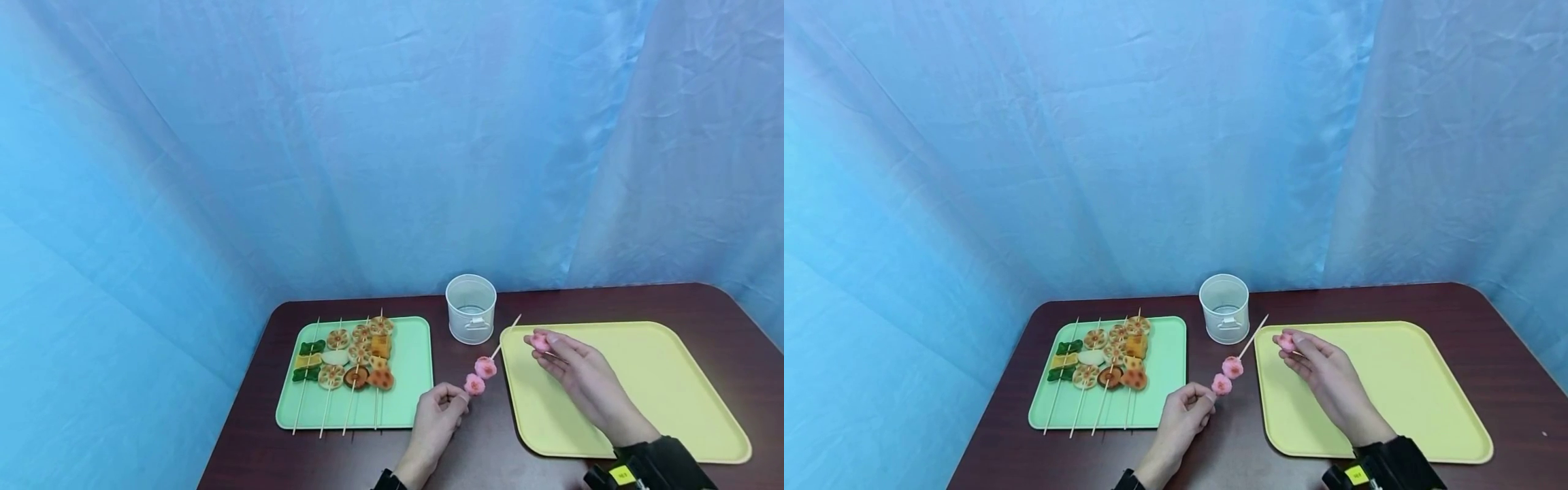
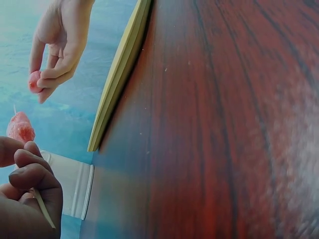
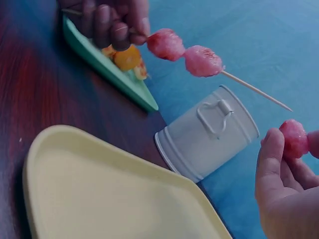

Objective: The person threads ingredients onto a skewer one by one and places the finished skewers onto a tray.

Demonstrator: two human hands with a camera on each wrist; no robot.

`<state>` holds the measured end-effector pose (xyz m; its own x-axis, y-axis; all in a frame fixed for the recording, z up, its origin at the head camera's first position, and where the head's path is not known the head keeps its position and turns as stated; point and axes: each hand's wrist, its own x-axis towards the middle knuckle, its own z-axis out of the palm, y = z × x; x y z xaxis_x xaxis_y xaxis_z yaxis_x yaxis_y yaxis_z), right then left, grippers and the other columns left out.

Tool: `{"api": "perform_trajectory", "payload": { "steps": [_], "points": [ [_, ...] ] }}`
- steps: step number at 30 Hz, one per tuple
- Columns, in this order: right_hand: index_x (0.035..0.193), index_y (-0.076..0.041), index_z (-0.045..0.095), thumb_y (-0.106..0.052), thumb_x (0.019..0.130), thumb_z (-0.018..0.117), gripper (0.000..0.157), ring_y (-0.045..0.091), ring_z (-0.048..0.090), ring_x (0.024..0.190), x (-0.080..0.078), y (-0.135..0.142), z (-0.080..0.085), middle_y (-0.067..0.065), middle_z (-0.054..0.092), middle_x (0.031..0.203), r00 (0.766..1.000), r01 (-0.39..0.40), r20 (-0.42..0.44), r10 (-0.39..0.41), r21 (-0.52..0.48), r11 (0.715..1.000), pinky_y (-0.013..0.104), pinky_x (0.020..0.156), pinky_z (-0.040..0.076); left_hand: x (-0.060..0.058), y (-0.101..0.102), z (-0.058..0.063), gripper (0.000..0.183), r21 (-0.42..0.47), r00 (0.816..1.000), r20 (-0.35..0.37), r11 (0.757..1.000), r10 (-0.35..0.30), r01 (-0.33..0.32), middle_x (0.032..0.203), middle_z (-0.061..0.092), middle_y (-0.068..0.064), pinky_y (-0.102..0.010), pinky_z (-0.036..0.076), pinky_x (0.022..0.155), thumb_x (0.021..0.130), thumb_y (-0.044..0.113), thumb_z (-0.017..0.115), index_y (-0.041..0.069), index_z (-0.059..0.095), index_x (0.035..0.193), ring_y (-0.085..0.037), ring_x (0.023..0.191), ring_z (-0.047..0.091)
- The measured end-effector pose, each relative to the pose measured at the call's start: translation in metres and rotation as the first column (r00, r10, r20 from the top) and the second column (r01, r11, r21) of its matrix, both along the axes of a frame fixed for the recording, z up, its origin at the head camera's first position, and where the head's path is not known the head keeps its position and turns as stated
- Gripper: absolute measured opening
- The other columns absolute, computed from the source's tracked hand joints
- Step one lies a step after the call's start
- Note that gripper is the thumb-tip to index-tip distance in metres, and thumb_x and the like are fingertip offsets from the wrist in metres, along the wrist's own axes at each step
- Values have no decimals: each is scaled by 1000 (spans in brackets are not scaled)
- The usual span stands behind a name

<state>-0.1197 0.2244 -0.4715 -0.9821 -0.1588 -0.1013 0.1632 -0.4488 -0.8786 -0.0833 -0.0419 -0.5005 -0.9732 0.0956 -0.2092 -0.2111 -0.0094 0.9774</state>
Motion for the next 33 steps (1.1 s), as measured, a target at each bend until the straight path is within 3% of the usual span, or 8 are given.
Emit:
{"api": "perform_trajectory", "payload": {
  "steps": [5, 10, 17, 27, 33],
  "points": [
    [128, -3, 69, -8, 110, 49, 27, 14, 69, 113, -3, 3, 3, 3, 71, 118, 1000, 3, -4, -3, -89, 996, 30, 100, 51, 1, 0, 2, 14, 0, 1000, 11, 1000, -29, 29, 69, 59, 1, -18, 35, 48, 91, 8, 68, -6, 69, 92, -5, 56, 47],
    [125, -6, 69, -8, 110, 49, 25, 13, 67, 116, -6, 5, 6, 4, 69, 117, 1000, 8, 4, -7, -114, 993, 30, 103, 49, 2, -1, 4, 14, 4, 998, 18, 998, -61, 61, 69, 59, 1, -19, 36, 49, 91, 8, 69, -6, 69, 92, -5, 56, 47],
    [127, 2, 61, -10, 110, 51, 24, 12, 64, 117, -8, 8, 9, 5, 65, 119, 1000, 29, -3, -29, -94, 995, 31, 106, 46, 4, 0, 2, 16, 18, 995, 19, 995, -99, 98, 68, 58, 1, -19, 36, 49, 92, 8, 68, -8, 69, 91, -7, 55, 46],
    [126, 2, 65, -6, 109, 49, 24, 13, 65, 117, -8, 7, 11, 6, 67, 116, 999, 27, -28, -31, -139, 990, 31, 104, 48, 5, -1, 1, 18, -4, 992, 16, 993, -122, 122, 65, 56, 3, -18, 33, 48, 90, 9, 69, -8, 69, 89, -4, 54, 44],
    [131, -2, 65, -5, 109, 48, 28, 14, 66, 118, -6, 9, 10, 6, 69, 119, 997, 29, -76, -35, -81, 996, 31, 103, 48, 6, -1, 0, 19, -10, 992, 11, 992, -127, 127, 65, 56, 3, -18, 33, 48, 91, 9, 69, -11, 68, 91, -4, 54, 44]
  ]
}}
